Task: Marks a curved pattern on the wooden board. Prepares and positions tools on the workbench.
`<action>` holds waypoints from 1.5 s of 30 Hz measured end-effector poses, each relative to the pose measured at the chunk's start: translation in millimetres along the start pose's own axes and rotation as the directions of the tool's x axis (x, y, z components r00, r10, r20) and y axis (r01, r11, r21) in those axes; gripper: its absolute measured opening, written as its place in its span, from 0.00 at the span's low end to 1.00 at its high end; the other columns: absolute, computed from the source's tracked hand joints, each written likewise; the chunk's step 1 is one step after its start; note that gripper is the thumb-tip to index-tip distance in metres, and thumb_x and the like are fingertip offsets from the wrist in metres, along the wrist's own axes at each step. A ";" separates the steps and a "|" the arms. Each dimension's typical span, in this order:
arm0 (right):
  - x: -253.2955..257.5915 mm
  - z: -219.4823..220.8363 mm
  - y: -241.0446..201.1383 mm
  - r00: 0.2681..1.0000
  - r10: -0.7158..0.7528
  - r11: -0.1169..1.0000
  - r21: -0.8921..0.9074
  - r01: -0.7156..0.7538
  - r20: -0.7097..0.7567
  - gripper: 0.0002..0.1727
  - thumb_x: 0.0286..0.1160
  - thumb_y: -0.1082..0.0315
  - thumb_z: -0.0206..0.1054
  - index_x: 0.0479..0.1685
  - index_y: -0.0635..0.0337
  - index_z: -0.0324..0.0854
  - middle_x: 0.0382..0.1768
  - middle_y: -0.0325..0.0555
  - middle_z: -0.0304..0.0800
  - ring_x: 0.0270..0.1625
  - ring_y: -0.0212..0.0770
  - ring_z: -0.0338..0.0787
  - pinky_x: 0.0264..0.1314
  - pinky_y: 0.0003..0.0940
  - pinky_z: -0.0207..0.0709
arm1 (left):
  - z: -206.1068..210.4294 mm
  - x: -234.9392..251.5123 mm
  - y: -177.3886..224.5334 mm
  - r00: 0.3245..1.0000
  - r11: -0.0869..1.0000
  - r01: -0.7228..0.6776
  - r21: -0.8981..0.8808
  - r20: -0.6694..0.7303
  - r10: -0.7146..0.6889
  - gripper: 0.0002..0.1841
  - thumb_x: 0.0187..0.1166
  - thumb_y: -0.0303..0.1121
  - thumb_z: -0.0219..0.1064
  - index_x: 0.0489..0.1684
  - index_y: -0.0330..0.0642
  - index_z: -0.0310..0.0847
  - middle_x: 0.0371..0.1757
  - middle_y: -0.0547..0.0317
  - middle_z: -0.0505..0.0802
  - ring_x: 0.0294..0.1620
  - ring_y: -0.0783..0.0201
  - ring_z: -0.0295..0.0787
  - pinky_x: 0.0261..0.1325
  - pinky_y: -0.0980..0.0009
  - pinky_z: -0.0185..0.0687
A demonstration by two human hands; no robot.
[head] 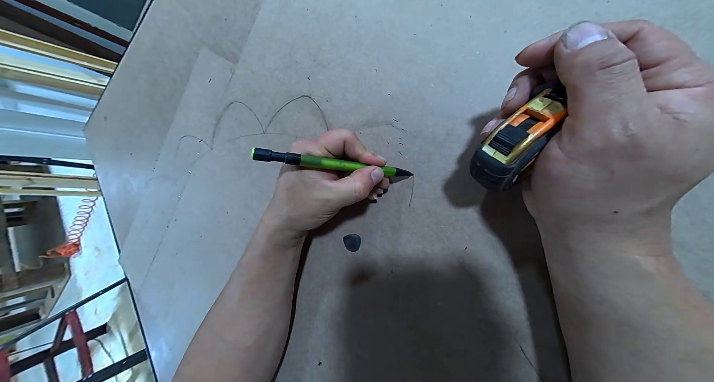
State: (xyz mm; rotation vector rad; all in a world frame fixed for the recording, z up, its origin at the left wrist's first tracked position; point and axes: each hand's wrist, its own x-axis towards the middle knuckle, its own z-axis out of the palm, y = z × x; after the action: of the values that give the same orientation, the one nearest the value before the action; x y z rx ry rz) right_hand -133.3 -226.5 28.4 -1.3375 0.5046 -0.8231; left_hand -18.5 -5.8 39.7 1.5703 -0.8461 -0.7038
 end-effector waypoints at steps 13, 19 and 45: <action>0.1 0.0 -0.8 1.000 0.004 1.000 0.006 -0.004 -0.005 0.14 0.93 0.67 0.54 0.42 0.57 0.84 0.26 0.34 0.88 0.26 0.36 0.91 0.28 0.35 0.91 | 10.6 -0.6 4.3 0.988 0.998 0.058 0.009 -0.142 -0.056 0.04 0.77 0.20 0.70 0.44 0.32 0.84 0.34 0.48 0.95 0.31 0.60 0.95 0.35 0.68 0.96; -0.6 0.3 -1.2 1.000 0.004 1.000 -0.005 -0.004 -0.007 0.14 0.93 0.67 0.54 0.42 0.57 0.84 0.26 0.34 0.88 0.26 0.35 0.90 0.28 0.34 0.91 | 12.5 2.7 0.0 0.977 0.999 0.022 -0.029 -0.210 -0.027 0.04 0.76 0.19 0.71 0.42 0.30 0.83 0.33 0.45 0.96 0.30 0.57 0.96 0.34 0.66 0.96; -0.9 0.7 -1.7 1.000 0.011 1.000 0.001 -0.011 -0.008 0.14 0.92 0.67 0.54 0.42 0.57 0.84 0.25 0.34 0.88 0.25 0.34 0.89 0.27 0.33 0.90 | 8.4 2.3 0.2 0.992 1.000 0.013 0.017 -0.129 -0.011 0.05 0.74 0.19 0.72 0.43 0.30 0.85 0.33 0.46 0.96 0.29 0.60 0.95 0.30 0.69 0.94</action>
State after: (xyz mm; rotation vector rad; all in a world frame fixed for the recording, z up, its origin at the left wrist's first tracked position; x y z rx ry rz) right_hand -133.8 -225.4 30.1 -1.3304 0.5175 -0.8200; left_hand -24.1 -12.4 38.6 1.6200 -0.7497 -0.5981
